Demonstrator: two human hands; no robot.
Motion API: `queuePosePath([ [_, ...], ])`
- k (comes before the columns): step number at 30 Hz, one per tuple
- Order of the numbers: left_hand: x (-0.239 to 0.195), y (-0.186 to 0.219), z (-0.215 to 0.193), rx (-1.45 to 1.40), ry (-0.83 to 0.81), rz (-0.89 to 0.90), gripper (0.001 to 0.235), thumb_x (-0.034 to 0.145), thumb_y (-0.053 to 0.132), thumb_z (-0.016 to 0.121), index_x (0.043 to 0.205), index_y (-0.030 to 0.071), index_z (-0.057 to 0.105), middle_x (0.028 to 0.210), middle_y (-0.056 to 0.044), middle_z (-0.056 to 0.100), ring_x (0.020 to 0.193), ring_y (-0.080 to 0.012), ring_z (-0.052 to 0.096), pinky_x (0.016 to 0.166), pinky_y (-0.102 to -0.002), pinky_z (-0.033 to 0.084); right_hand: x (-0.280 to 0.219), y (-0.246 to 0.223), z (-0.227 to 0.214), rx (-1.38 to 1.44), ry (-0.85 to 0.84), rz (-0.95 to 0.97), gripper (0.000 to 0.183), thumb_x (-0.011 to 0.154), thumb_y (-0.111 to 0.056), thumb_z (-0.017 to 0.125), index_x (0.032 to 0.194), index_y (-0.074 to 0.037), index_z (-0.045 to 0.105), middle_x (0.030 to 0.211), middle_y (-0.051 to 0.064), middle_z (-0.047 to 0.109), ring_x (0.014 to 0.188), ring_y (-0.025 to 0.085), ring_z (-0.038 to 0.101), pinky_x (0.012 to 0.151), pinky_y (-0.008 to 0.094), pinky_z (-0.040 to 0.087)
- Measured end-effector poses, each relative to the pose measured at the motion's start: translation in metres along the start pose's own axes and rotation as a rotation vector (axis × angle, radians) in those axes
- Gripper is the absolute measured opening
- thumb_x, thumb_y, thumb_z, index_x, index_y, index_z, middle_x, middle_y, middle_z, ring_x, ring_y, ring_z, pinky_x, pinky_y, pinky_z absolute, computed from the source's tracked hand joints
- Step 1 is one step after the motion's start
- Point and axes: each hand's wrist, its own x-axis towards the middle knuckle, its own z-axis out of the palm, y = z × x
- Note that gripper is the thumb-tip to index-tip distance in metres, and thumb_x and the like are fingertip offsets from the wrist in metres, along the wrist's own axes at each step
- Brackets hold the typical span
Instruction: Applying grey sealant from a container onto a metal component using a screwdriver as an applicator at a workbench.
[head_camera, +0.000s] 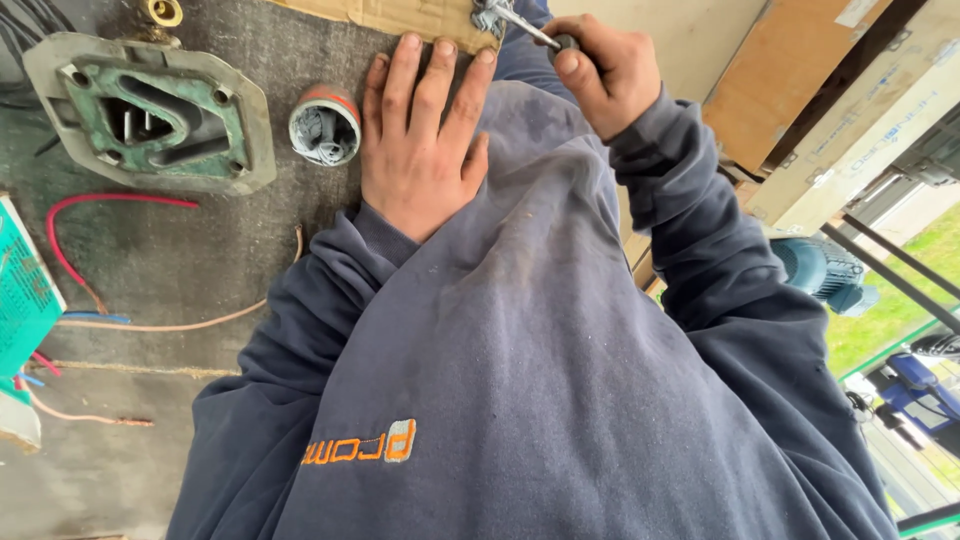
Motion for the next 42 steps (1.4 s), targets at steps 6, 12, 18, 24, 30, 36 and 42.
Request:
queuePosePath([
  [6,0.0,0.0,-0.001,0.007,0.002,0.009,0.067,0.101,0.025,0.071,0.161,0.015,0.045,0.163,-0.017,0.04,0.154,-0.0397,0.031,0.129,-0.058,0.027,-0.015,0.018,0.011,-0.052,0.147,-0.106,0.052,0.118,-0.049,0.052,0.127,-0.001,0.068,0.084,0.011,0.061,0.074,0.023,0.062,0.073,0.034,0.05],
  [12,0.001,0.0,-0.001,0.018,0.0,0.011,0.068,0.099,0.025,0.072,0.16,0.015,0.046,0.163,-0.016,0.04,0.154,-0.0396,0.031,0.129,-0.058,0.028,-0.046,0.041,-0.001,-0.062,0.246,-0.038,0.048,0.115,-0.047,0.059,0.124,0.0,0.067,0.089,0.008,0.064,0.08,0.019,0.064,0.072,0.033,0.051],
  [18,-0.001,-0.002,0.0,0.031,0.019,0.027,0.066,0.099,0.025,0.071,0.16,0.015,0.047,0.164,-0.016,0.039,0.154,-0.0389,0.031,0.129,-0.058,0.028,-0.001,0.053,0.034,0.105,0.242,-0.13,0.05,0.111,-0.038,0.079,0.129,0.002,0.055,0.104,0.008,0.061,0.087,0.015,0.059,0.079,0.029,0.052],
  [24,-0.001,0.0,-0.003,0.029,0.028,0.011,0.06,0.103,0.025,0.068,0.16,0.016,0.049,0.164,-0.015,0.039,0.154,-0.0371,0.032,0.13,-0.056,0.028,0.003,0.037,0.051,0.523,0.211,-0.154,0.047,0.111,-0.038,0.068,0.13,-0.002,0.044,0.101,0.005,0.061,0.079,0.008,0.057,0.071,0.022,0.049],
  [30,0.001,-0.002,-0.002,0.042,0.018,0.025,0.059,0.103,0.025,0.066,0.16,0.016,0.05,0.163,-0.016,0.039,0.153,-0.0372,0.033,0.129,-0.056,0.029,-0.04,0.0,0.029,0.507,0.131,0.222,0.037,0.111,-0.032,0.062,0.127,0.0,0.052,0.091,0.003,0.064,0.074,0.007,0.06,0.066,0.024,0.05],
  [36,0.0,-0.004,0.001,0.076,-0.002,0.045,0.062,0.101,0.026,0.067,0.16,0.016,0.051,0.162,-0.016,0.038,0.153,-0.0369,0.032,0.128,-0.057,0.028,-0.042,-0.03,0.015,0.546,0.005,0.361,0.034,0.113,-0.031,0.058,0.127,-0.001,0.06,0.086,0.0,0.062,0.071,0.006,0.059,0.065,0.023,0.051],
  [42,-0.002,-0.004,0.001,0.074,-0.017,0.038,0.068,0.096,0.026,0.068,0.161,0.017,0.049,0.161,-0.016,0.036,0.155,-0.0368,0.03,0.13,-0.058,0.027,-0.04,-0.041,0.009,0.533,0.049,0.362,0.037,0.112,-0.033,0.058,0.128,0.0,0.061,0.085,-0.001,0.062,0.068,0.005,0.059,0.061,0.022,0.05],
])
